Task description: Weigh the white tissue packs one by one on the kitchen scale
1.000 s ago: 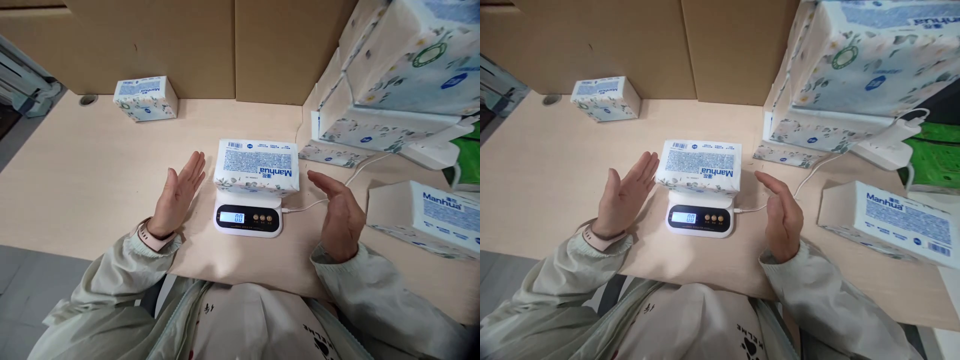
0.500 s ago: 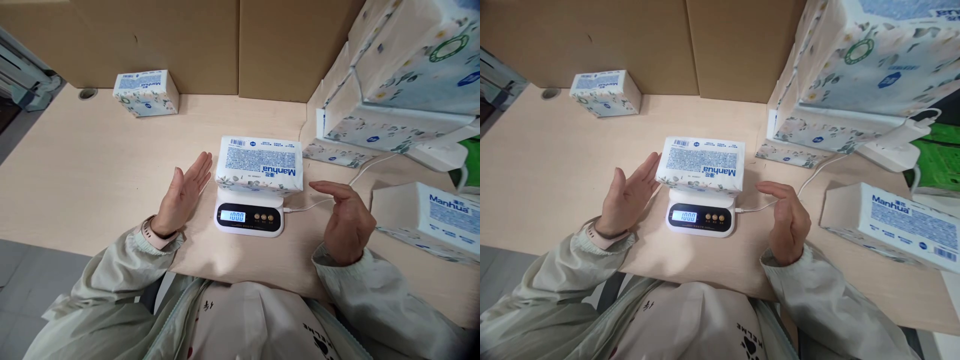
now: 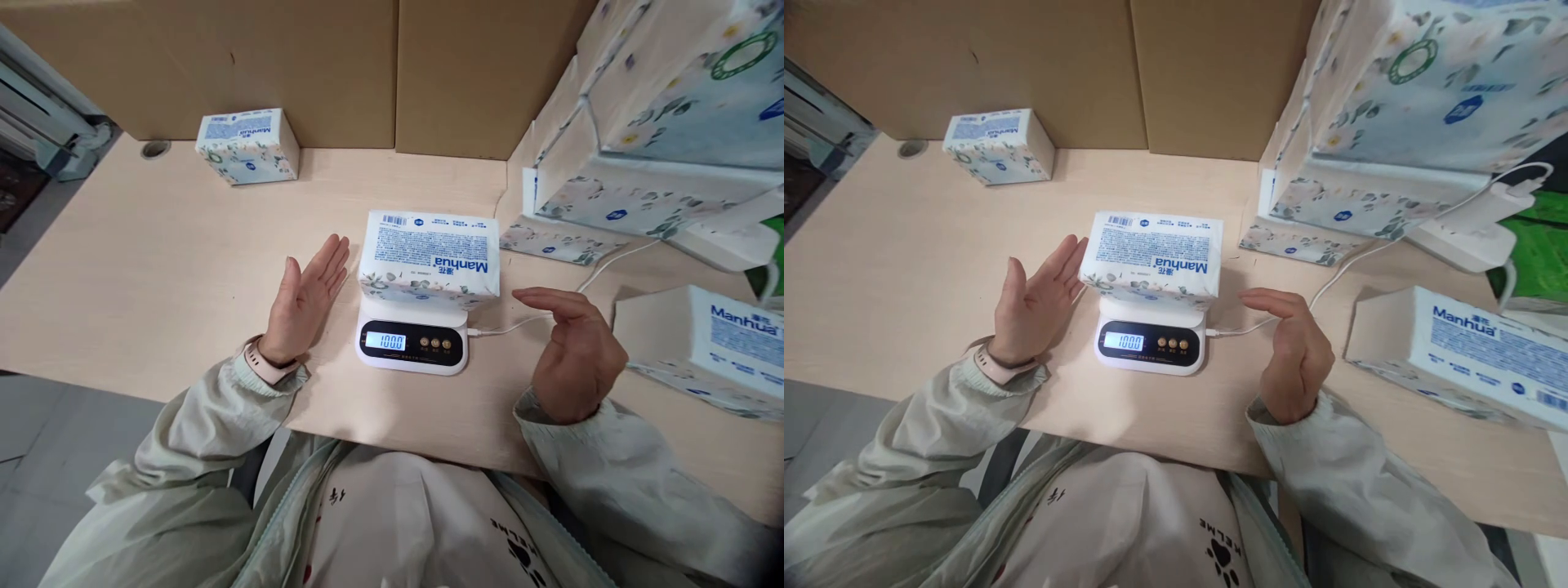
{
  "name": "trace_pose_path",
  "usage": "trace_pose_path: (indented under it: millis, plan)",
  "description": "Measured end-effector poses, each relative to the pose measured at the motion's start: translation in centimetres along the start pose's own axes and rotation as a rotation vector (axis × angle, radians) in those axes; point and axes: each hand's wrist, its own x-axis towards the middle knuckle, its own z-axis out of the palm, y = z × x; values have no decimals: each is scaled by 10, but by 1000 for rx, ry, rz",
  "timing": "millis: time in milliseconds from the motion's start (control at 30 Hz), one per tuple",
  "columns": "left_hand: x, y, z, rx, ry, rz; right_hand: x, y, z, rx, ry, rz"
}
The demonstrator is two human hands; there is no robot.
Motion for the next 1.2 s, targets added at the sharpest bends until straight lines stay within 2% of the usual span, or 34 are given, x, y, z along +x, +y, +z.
trace_pose_path:
  millis: [267,533,800,1033,1200]
  plan:
    - [7,-3,-8,12,32,-19,1,3,5,27,95,-93]
    - [10,-7,-5,65,33,11,7,11,0,-40,132,-119]
    - [3,3,-2,0,19,68,4,19,-3,-87,-20,-17]
    - [-10,17,10,-29,-46,110,5,9,-4,-83,-119,27]
    - [-14,13,11,27,-45,154,5,7,-7,-10,-204,160]
